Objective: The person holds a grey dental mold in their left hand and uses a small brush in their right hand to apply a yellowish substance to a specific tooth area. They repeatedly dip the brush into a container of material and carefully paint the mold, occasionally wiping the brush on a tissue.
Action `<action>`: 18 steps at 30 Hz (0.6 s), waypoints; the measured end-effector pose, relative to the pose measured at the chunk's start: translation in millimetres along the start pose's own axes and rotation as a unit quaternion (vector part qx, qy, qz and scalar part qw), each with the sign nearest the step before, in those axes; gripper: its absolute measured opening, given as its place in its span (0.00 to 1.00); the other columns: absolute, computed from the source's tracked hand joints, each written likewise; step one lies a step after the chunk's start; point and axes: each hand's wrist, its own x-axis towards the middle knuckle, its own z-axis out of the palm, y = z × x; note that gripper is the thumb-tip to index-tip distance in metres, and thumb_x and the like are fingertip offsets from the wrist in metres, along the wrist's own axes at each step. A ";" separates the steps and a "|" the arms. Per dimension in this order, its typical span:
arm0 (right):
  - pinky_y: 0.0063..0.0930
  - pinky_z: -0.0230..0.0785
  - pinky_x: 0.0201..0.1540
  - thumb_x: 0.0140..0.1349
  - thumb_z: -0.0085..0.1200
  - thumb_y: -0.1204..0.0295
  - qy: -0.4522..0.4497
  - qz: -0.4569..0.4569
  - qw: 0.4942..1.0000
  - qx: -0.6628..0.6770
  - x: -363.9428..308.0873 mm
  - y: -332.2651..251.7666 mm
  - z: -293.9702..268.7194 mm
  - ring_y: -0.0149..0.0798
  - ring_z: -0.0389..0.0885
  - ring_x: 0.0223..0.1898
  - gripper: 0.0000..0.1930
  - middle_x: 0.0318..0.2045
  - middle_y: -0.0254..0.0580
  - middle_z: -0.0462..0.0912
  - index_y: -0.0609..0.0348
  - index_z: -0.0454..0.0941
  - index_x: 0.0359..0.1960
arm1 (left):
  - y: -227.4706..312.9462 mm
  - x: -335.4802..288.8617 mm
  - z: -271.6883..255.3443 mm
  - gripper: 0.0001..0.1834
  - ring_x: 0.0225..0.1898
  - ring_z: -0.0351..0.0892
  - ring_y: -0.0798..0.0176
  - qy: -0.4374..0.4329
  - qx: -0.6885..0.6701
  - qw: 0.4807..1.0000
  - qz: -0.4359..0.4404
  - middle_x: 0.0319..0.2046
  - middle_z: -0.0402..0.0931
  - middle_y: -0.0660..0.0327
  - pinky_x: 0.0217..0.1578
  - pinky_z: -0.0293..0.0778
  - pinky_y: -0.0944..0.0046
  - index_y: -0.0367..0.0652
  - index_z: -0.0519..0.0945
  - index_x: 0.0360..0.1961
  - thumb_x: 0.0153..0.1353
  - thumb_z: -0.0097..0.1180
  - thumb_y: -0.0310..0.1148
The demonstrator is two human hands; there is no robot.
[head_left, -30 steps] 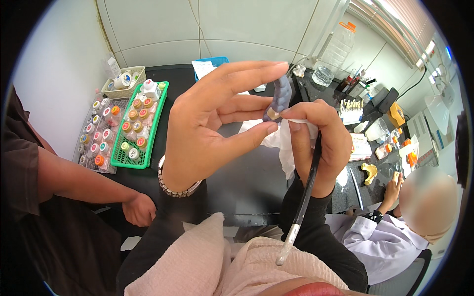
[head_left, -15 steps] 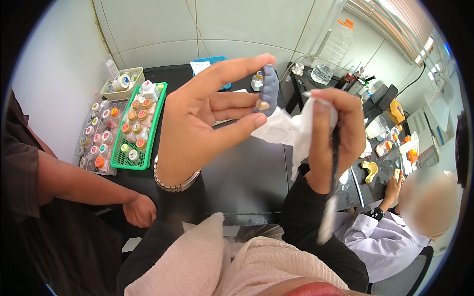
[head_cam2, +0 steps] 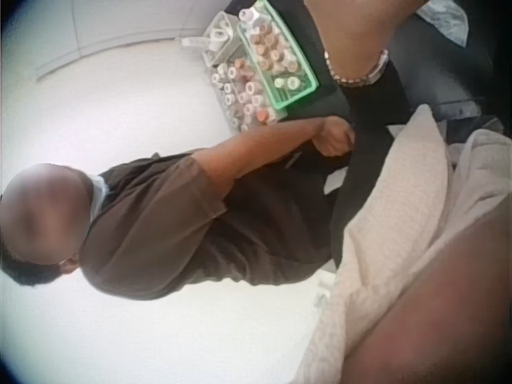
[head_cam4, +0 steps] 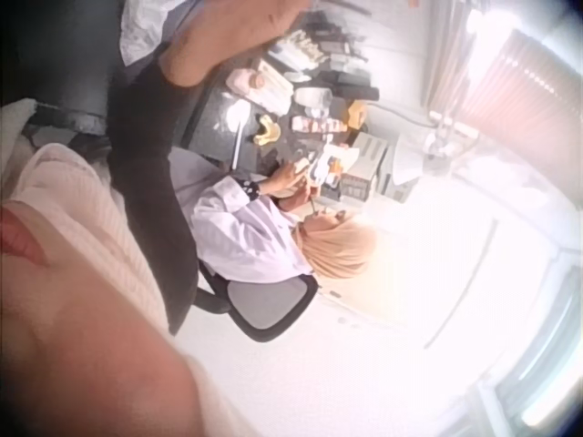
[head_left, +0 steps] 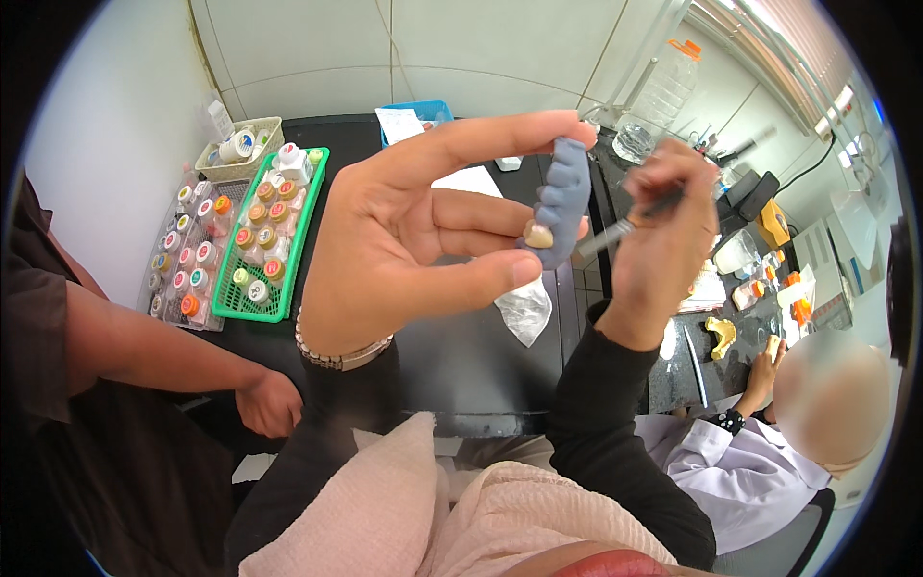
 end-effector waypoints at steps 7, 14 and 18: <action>0.20 0.54 0.21 0.66 0.29 0.62 -0.157 0.075 0.879 0.445 -7.4 -34.3 -26.4 0.24 0.60 0.21 0.13 0.31 0.37 0.66 0.58 0.60 0.33 | 4.4 -1.3 10.0 0.35 0.47 0.69 0.49 -0.002 0.018 0.999 -0.033 0.54 0.53 0.37 0.48 0.68 0.58 0.25 0.51 0.56 0.47 0.52 0.13; 0.23 0.64 0.37 0.61 0.38 0.79 -0.098 0.089 0.857 0.499 -27.7 -51.9 5.4 0.29 0.65 0.33 0.03 0.36 0.40 0.62 0.64 0.59 0.36 | 4.9 -1.0 15.7 0.36 0.49 0.67 0.49 -0.001 0.025 1.000 0.009 0.55 0.50 0.36 0.49 0.67 0.56 0.25 0.48 0.56 0.46 0.52 0.13; 0.19 0.66 0.30 0.62 0.38 0.74 -0.141 -0.018 0.923 0.357 -32.3 -45.5 11.3 0.27 0.65 0.27 0.05 0.33 0.40 0.64 0.62 0.59 0.36 | 3.9 -0.1 18.9 0.37 0.49 0.66 0.47 0.001 0.010 1.000 0.009 0.56 0.48 0.36 0.49 0.67 0.56 0.25 0.47 0.57 0.47 0.51 0.12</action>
